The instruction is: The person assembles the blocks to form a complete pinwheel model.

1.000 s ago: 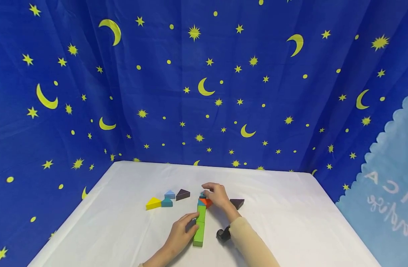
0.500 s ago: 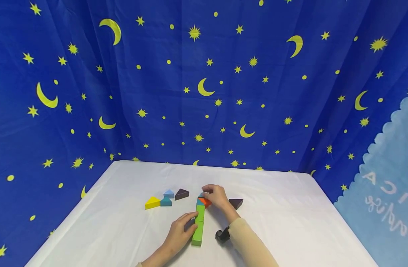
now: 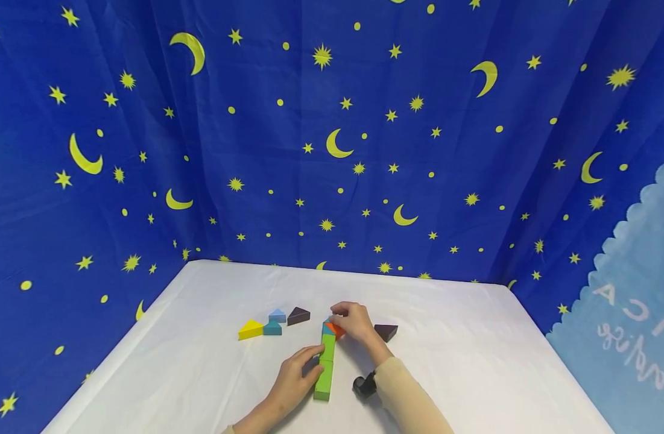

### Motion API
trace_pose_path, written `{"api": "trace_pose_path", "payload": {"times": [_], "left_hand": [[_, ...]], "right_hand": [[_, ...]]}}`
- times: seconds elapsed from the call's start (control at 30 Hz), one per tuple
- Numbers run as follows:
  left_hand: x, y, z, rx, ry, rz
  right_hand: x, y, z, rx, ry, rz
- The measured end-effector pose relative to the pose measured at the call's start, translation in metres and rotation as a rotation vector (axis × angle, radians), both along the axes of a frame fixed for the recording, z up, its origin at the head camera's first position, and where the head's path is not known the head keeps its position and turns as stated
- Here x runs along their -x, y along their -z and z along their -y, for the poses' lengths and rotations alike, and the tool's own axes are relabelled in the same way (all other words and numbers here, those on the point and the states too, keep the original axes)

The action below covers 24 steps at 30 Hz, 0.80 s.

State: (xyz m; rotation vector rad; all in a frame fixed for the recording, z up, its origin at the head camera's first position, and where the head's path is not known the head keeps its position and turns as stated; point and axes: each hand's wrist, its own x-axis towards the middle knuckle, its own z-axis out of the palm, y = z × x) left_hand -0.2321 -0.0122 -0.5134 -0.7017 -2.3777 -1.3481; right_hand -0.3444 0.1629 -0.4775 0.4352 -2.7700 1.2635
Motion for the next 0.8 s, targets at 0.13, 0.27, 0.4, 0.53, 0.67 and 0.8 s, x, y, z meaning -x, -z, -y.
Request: {"api": "trace_pose_path", "payload": {"times": [0.13,0.27,0.4,0.53,0.67,0.8], "left_hand": [[0.000,0.001,0.000,-0.002,0.000,-0.022],[0.000,0.002,0.000,-0.009,-0.006,-0.033],[0.001,0.001,0.000,-0.009,-0.004,-0.011],[0.001,-0.001,0.000,-0.008,-0.001,0.010],[0.001,-0.002,0.000,-0.008,-0.003,0.020],[0.001,-0.001,0.000,-0.010,-0.003,0.025]], "right_hand": [[-0.004,-0.006,-0.004,0.059,0.031,-0.015],[-0.008,-0.018,-0.016,0.111,0.094,-0.046],[-0.014,-0.030,-0.037,0.112,0.168,-0.077],[-0.022,-0.035,-0.061,0.124,0.229,-0.103],[-0.033,-0.031,-0.081,0.114,0.285,-0.101],[-0.042,-0.024,-0.094,0.094,0.325,-0.074]]}}
